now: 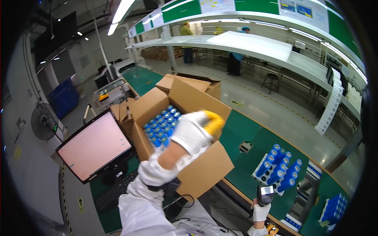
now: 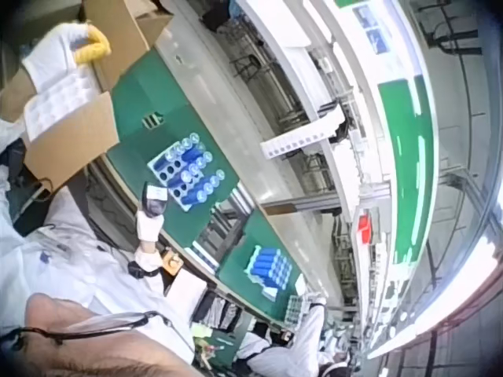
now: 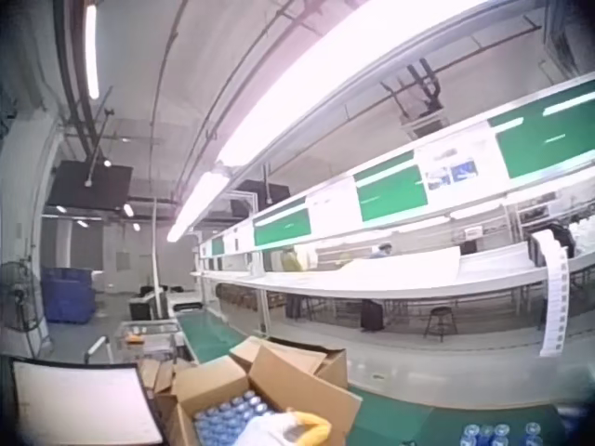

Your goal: The worker is picking up blue cylindrical battery cells from a cardboard box, placing them into white plastic grid templates, and using a barcode scanner to track components.

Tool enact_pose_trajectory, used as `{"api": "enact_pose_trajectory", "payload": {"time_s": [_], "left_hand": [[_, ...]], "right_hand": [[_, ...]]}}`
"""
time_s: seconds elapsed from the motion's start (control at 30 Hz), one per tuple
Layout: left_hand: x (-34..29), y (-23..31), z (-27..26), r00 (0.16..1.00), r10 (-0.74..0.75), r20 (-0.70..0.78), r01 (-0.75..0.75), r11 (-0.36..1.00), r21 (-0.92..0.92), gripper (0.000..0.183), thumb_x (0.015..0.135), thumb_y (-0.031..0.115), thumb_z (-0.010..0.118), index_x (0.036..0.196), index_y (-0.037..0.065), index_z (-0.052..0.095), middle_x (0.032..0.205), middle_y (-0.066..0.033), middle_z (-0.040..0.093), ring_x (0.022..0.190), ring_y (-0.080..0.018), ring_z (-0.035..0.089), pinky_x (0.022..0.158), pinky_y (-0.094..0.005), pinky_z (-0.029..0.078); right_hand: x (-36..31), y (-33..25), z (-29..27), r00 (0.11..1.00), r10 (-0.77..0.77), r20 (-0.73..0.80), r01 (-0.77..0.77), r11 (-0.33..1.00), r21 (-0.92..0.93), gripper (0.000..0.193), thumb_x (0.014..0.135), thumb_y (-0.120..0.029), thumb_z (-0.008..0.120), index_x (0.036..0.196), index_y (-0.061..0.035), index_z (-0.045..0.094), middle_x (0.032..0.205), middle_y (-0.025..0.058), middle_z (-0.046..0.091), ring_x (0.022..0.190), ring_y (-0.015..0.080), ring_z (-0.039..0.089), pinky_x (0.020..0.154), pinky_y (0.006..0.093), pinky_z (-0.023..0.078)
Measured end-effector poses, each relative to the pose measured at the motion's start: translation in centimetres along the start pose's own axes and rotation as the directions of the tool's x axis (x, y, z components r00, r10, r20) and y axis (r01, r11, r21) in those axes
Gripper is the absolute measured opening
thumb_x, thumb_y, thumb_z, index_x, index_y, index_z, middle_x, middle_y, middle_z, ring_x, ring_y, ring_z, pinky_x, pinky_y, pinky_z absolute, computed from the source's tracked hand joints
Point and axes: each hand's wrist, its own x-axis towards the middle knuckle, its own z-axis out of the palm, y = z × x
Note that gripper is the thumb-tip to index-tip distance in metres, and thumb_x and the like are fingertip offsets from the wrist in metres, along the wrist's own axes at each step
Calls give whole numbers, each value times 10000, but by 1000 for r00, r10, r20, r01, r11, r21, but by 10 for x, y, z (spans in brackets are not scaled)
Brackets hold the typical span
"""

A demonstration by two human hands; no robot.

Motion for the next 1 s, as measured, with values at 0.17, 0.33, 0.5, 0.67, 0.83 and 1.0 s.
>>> {"api": "enact_pose_trajectory", "payload": {"time_s": [0.17, 0.33, 0.5, 0.67, 0.83, 1.0], "left_hand": [[-35, -167, -76, 812, -563, -153, 557, 672, 488, 425, 816, 420, 726, 1035, 56, 726, 949, -175, 717, 873, -310, 697, 822, -377, 549], [-78, -241, -49, 643, -738, -206, 541, 246, 805, 637, 760, 495, 757, 1274, 140, 631, 1494, -83, 403, 1418, -337, 289, 1111, -437, 350], [-78, -242, -33, 649, -691, -318, 572, 167, 803, 644, 765, 528, 739, 1247, 112, 645, 1475, -96, 419, 1400, -332, 306, 1089, -447, 348], [-77, -251, -34, 511, -805, -300, 630, 114, 768, 723, 767, 561, 737, 1284, 67, 625, 1507, -97, 383, 1416, -318, 294, 1099, -434, 359], [-79, -271, -31, 451, -815, -364, 754, 130, 643, 784, 757, 557, 752, 1324, 41, 587, 1587, -90, 274, 1458, -329, 226, 1154, -415, 316], [-77, -275, -29, 501, -798, -335, 748, 204, 631, 764, 742, 480, 780, 1322, 24, 583, 1589, -99, 267, 1449, -345, 236, 1166, -395, 292]], "right_hand": [[-7, -6, 11, 997, 64, 44, -66, 996, 66, 169, 782, -32, 760, 878, 17, 630, 691, 40, 625, 577, 108, 572, 546, 273, 457], [-11, -21, 15, 992, 114, 53, -120, 985, 128, 143, 795, -11, 738, 853, 13, 609, 654, 40, 602, 505, 114, 555, 485, 277, 441], [-14, -15, 14, 997, 66, 44, -71, 992, 100, 169, 805, 5, 729, 919, 19, 604, 638, 45, 597, 488, 124, 556, 468, 265, 438], [-14, -15, 17, 996, 72, 49, -76, 992, 100, 156, 827, 7, 716, 919, 19, 590, 634, 53, 590, 475, 127, 542, 452, 265, 433], [-14, -10, 21, 993, 102, 66, -109, 987, 118, 182, 799, 5, 742, 917, 10, 604, 649, 45, 605, 494, 121, 560, 470, 270, 441], [-15, -10, 22, 994, 96, 53, -102, 987, 123, 200, 788, 5, 752, 932, 5, 613, 682, 52, 621, 505, 124, 567, 484, 272, 450]]}}
